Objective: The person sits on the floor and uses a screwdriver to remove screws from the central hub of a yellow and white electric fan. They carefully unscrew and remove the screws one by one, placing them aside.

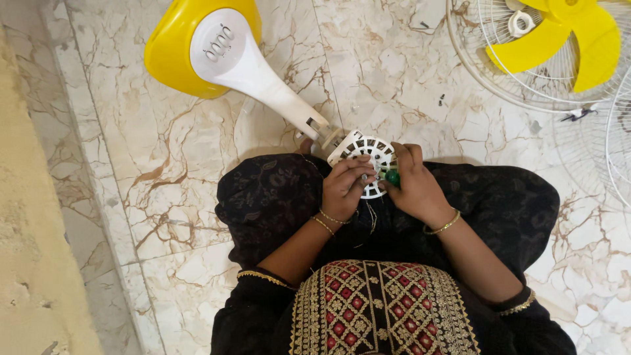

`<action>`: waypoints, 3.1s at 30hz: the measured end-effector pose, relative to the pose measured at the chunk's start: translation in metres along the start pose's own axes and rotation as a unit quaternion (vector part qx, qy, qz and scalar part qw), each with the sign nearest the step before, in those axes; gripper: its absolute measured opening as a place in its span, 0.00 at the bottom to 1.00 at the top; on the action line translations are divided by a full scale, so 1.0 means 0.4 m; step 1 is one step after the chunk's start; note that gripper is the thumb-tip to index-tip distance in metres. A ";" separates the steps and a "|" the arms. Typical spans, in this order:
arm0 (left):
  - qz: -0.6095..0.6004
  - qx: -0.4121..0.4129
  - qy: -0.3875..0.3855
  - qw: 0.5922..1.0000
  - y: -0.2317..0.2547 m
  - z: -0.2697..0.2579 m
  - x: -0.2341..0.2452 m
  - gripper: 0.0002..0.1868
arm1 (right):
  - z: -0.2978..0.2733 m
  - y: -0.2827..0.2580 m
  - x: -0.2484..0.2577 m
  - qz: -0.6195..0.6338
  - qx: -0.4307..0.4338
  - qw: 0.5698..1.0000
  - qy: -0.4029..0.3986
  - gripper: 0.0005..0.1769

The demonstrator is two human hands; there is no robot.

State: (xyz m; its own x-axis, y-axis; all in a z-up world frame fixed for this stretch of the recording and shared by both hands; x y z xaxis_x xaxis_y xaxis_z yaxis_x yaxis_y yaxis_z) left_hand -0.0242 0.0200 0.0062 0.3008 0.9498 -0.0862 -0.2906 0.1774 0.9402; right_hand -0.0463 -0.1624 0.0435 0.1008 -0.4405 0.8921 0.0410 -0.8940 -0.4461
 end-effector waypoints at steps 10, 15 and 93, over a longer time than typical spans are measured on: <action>-0.061 0.019 0.040 0.997 -0.063 0.027 -0.013 0.07 | 0.036 0.007 -0.005 -0.015 -0.024 0.999 0.023 0.47; 0.005 -0.001 0.113 0.994 -0.054 0.081 -0.008 0.08 | 0.109 0.001 -0.009 -0.011 -0.020 0.999 0.038 0.46; 0.219 0.061 0.105 0.968 -0.291 0.146 0.003 0.21 | 0.252 0.108 -0.109 0.250 -0.247 0.936 -0.016 0.56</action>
State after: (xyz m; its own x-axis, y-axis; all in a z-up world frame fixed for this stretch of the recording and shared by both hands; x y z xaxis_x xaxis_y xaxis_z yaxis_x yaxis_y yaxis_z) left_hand 0.0632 -0.0147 -0.0842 -0.0225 0.9610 0.2755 -0.2345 -0.2730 0.9330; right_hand 0.0511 -0.1734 -0.0221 0.0154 -0.8179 0.5752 -0.4842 -0.5094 -0.7114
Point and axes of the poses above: each hand's wrist, its own z-axis towards the middle knuckle, its own x-axis out of the back of the hand, y = z × x, the point moved 1 cm from there along z, towards the middle knuckle, and after that the axes turned 15 degrees about -z, right-handed, at the moved point
